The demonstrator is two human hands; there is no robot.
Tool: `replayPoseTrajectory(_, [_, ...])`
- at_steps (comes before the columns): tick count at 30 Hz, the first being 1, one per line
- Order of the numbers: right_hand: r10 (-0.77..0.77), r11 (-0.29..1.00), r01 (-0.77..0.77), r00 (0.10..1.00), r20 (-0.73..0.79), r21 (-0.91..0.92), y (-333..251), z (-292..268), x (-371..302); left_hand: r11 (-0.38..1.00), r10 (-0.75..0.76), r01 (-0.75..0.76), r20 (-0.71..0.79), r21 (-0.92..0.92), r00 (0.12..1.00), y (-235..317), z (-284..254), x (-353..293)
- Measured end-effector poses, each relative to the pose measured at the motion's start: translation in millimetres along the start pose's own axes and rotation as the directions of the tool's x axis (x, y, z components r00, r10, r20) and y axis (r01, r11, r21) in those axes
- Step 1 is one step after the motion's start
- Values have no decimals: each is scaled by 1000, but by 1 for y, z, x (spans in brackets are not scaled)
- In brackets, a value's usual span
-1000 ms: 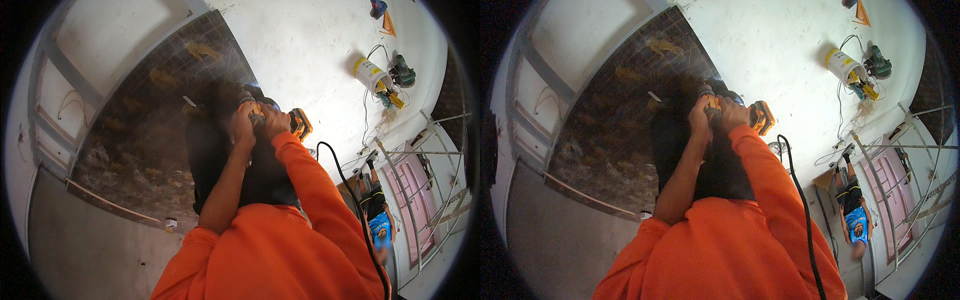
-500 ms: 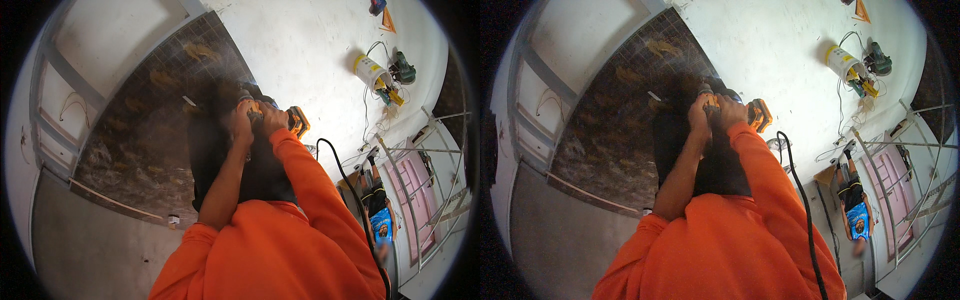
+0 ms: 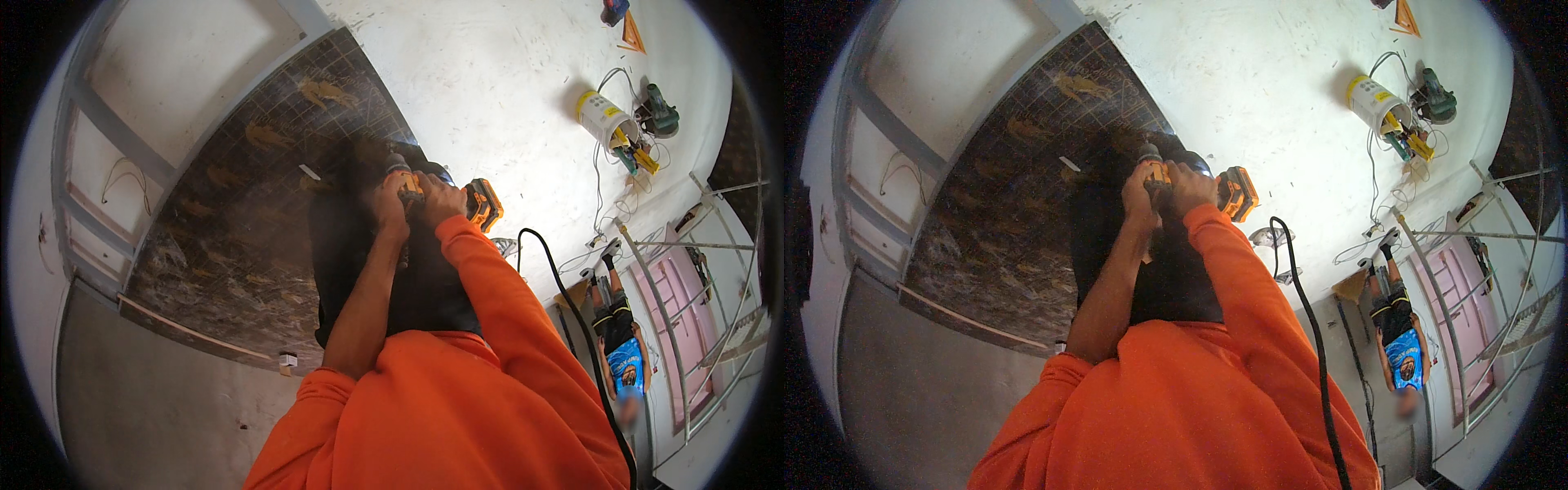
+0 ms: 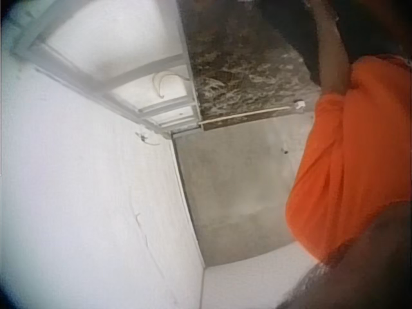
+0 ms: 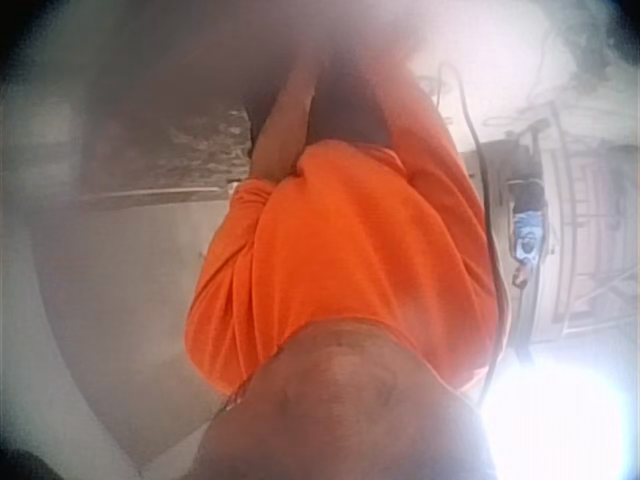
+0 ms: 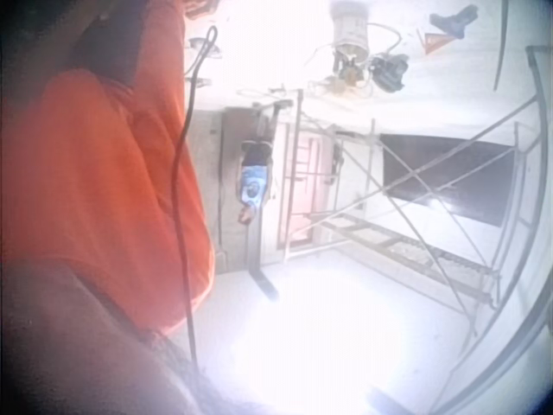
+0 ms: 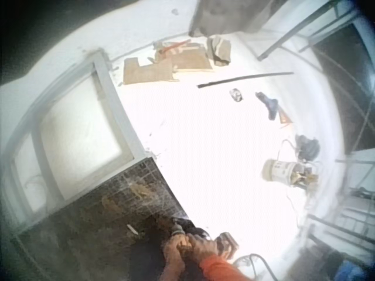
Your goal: The person uses a cordless drill to drive screws into a ceiling panel, securing a long wooden trim strip along the edge. They repeatedly position the trim, insert screws, and fasten them while working on the ceiling surface.
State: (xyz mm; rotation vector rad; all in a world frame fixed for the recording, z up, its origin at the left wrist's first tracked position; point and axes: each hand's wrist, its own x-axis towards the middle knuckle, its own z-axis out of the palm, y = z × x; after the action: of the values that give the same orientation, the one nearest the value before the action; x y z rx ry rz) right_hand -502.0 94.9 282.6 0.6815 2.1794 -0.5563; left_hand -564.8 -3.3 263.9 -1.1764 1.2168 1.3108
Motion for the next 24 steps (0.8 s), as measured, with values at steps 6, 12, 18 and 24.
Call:
replayPoseTrajectory(6, [7,1000,-8,1000,15,28,-2,-2,-1,995,31,-33,-19,-94,999,-10,-4,5])
replayPoseTrajectory(12, [7,1000,-7,1000,10,20,-1,-4,-2,999,-10,8,-42,-49,999,-13,-4,6])
replayPoseTrajectory(18, [42,994,-46,998,37,99,-2,-6,-2,999,13,-14,-31,-30,999,-8,-1,4])
replayPoseTrajectory(24, [35,998,-38,998,47,58,-2,-6,-1,1000,-11,12,-32,22,999,-3,-1,3])
